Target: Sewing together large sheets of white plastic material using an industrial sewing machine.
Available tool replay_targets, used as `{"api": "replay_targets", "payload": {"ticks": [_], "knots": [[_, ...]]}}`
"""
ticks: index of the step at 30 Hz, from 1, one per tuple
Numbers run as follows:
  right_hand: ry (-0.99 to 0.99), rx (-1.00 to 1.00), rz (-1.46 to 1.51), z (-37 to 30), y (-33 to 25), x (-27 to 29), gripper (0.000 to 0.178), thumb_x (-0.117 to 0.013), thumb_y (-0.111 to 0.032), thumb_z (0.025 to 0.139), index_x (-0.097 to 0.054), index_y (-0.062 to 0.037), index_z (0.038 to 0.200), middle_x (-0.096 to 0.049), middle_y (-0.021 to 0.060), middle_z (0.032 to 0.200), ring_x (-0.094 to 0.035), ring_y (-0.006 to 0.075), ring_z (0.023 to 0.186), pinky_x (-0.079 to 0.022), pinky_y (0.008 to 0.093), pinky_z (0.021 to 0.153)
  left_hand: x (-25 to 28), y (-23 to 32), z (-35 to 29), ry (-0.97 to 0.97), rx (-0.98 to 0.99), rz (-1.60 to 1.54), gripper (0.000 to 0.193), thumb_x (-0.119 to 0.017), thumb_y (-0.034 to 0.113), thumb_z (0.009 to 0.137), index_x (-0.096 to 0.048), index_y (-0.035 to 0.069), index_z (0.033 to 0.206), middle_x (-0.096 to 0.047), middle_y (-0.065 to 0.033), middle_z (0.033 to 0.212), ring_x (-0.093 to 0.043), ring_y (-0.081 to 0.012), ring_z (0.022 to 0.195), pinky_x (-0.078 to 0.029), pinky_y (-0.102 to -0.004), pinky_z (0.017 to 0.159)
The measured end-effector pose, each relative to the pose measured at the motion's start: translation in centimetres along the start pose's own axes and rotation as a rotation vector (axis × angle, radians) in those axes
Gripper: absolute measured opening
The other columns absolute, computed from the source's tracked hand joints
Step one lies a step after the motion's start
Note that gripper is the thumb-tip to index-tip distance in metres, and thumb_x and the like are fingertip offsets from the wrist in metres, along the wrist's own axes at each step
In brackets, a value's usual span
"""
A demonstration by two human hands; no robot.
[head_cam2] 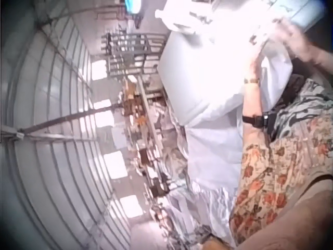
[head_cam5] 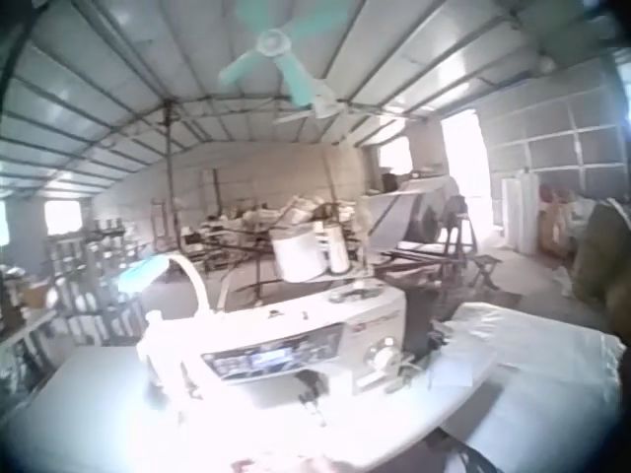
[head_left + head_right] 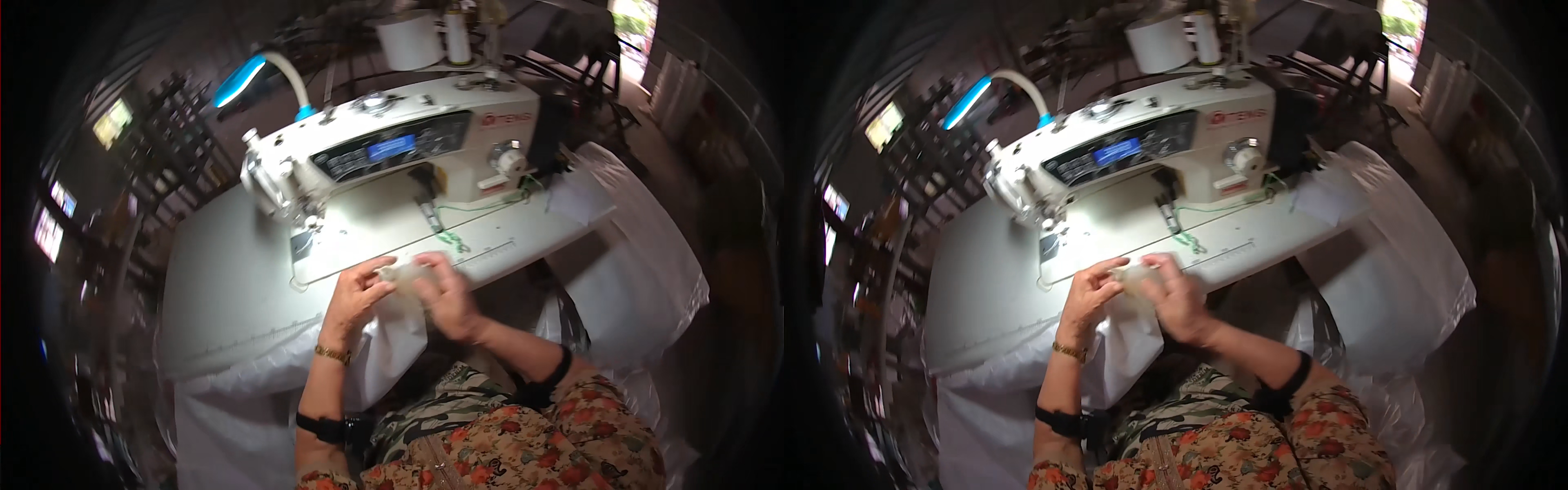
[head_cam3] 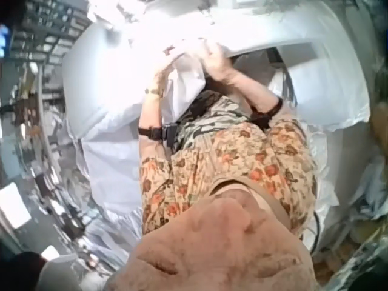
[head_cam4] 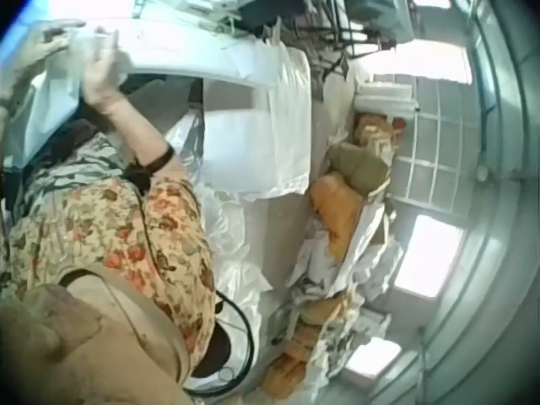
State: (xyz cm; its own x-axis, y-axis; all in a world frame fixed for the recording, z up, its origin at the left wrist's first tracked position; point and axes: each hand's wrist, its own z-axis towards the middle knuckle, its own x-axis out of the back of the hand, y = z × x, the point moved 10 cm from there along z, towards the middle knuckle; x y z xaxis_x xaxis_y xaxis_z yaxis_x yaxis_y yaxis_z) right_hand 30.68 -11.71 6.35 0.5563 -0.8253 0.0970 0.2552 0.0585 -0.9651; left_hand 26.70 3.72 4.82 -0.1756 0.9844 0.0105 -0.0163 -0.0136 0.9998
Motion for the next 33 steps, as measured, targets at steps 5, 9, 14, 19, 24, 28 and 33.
{"api": "replay_targets", "payload": {"ticks": [5,9,14,19,24,28,33], "knots": [[0.06,0.288,-0.015,0.9,-2.7,-3.7,0.034,-0.053,-0.011,0.093,-0.046,-0.0005,0.124,-0.05,0.0193,0.117,-0.053,0.0338,0.112,-0.043,0.04,0.096,2.5,-0.5,-0.3,0.041,-0.09,-0.09,0.029,-0.071,0.01,0.083,-0.067,-0.006,0.106,-0.067,-0.0028,0.083,-0.057,-0.007,0.068,-0.043,-0.0193,0.059],[0.104,0.293,-0.062,0.9,-2.7,-3.0,0.038,-0.054,-0.01,0.092,-0.045,0.0,0.128,-0.049,0.0205,0.121,-0.052,0.0366,0.115,-0.042,0.042,0.1,2.3,-0.6,-0.3,0.105,0.005,-0.09,0.024,-0.073,0.01,0.081,-0.067,-0.005,0.098,-0.067,-0.0041,0.084,-0.06,-0.0088,0.072,-0.047,-0.0215,0.064],[-0.081,0.477,-0.284,0.0,-6.6,3.0,0.045,-0.048,-0.007,0.093,-0.044,0.0051,0.136,-0.047,0.0228,0.138,-0.048,0.0339,0.128,-0.037,0.0395,0.109,4.2,-1.0,-0.4,0.113,-0.07,-0.203,0.02,-0.072,0.011,0.081,-0.067,-0.003,0.095,-0.068,-0.0056,0.086,-0.062,-0.0119,0.074,-0.05,-0.0256,0.071],[0.479,0.463,-0.915,0.4,-6.0,22.1,0.024,-0.053,0.0,0.086,-0.063,-0.002,0.108,-0.065,0.0161,0.104,-0.061,0.0344,0.098,-0.048,0.043,0.088,4.5,-0.7,-0.6,0.13,-0.096,-0.175,0.023,-0.074,0.014,0.081,-0.067,-0.003,0.095,-0.068,-0.0044,0.085,-0.061,-0.0108,0.072,-0.049,-0.0246,0.069],[0.098,0.279,-1.186,2.2,0.6,28.3,0.037,-0.058,-0.02,0.091,-0.06,-0.004,0.124,-0.056,0.0127,0.13,-0.05,0.0289,0.124,-0.034,0.0415,0.108,4.0,-1.1,-0.5,0.121,-0.074,-0.192,0.023,-0.074,0.012,0.08,-0.066,-0.004,0.095,-0.067,-0.004,0.083,-0.06,-0.0099,0.072,-0.048,-0.0242,0.068],[-0.032,0.201,-1.158,3.2,2.0,27.9,0.045,-0.057,-0.028,0.092,-0.056,-0.0041,0.13,-0.051,0.0104,0.138,-0.041,0.0256,0.132,-0.022,0.041,0.113,4.1,-1.2,-0.8,0.149,-0.058,-0.163,0.024,-0.074,0.012,0.08,-0.066,-0.004,0.095,-0.068,-0.0052,0.084,-0.061,-0.0108,0.072,-0.049,-0.0246,0.07],[0.107,0.136,-1.224,4.4,2.8,26.6,0.046,-0.057,-0.036,0.092,-0.059,-0.0059,0.126,-0.053,0.0075,0.132,-0.039,0.0232,0.129,-0.02,0.0426,0.107,3.8,-0.9,-0.9,0.152,-0.051,-0.162,0.026,-0.075,0.012,0.079,-0.065,-0.005,0.096,-0.068,-0.0064,0.085,-0.062,-0.0121,0.073,-0.05,-0.0256,0.071]]}}
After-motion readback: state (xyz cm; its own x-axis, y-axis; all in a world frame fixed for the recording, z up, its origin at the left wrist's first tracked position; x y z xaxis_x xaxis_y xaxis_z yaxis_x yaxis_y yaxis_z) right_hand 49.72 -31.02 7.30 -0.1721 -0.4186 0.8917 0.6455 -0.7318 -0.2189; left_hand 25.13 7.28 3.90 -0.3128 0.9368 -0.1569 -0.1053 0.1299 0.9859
